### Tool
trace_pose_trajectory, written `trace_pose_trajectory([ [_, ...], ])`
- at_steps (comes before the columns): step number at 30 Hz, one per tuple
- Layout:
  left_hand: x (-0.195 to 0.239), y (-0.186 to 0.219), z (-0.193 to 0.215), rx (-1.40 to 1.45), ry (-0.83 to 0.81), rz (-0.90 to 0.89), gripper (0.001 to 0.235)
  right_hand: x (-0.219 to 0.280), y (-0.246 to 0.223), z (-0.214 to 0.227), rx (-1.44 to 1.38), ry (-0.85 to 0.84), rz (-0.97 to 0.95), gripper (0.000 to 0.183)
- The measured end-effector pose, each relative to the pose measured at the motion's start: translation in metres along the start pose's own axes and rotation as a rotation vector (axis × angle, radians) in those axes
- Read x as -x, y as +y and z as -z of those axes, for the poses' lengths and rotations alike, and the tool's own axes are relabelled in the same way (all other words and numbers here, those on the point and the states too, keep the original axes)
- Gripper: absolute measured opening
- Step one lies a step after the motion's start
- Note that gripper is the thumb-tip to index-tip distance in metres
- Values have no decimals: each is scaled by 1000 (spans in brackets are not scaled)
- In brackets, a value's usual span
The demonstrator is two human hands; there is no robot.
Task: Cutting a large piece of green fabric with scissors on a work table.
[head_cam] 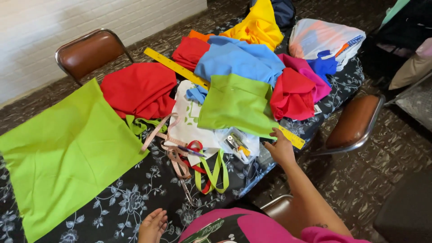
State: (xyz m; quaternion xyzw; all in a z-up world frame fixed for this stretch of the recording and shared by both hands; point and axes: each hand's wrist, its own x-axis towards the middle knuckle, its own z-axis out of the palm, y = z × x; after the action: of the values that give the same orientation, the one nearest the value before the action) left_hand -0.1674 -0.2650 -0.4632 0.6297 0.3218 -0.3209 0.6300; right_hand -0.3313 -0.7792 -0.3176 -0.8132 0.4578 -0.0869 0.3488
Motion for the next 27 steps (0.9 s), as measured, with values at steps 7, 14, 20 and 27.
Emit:
trace_pose_trajectory([
  [7,-6,-8,-9,13,15,-24,33,-38,41,1,-43,-43,-28,71],
  [14,-74,-9,-9,219,-269,169,55,-170,100,23,-153,100,-81,55],
  [20,-129,-7,-57,315,-257,252,55,-285,121,76,-136,244,-127,61],
  [27,-11,42,-191,-114,53,71,50,-381,153,115,-121,532,-183,56],
])
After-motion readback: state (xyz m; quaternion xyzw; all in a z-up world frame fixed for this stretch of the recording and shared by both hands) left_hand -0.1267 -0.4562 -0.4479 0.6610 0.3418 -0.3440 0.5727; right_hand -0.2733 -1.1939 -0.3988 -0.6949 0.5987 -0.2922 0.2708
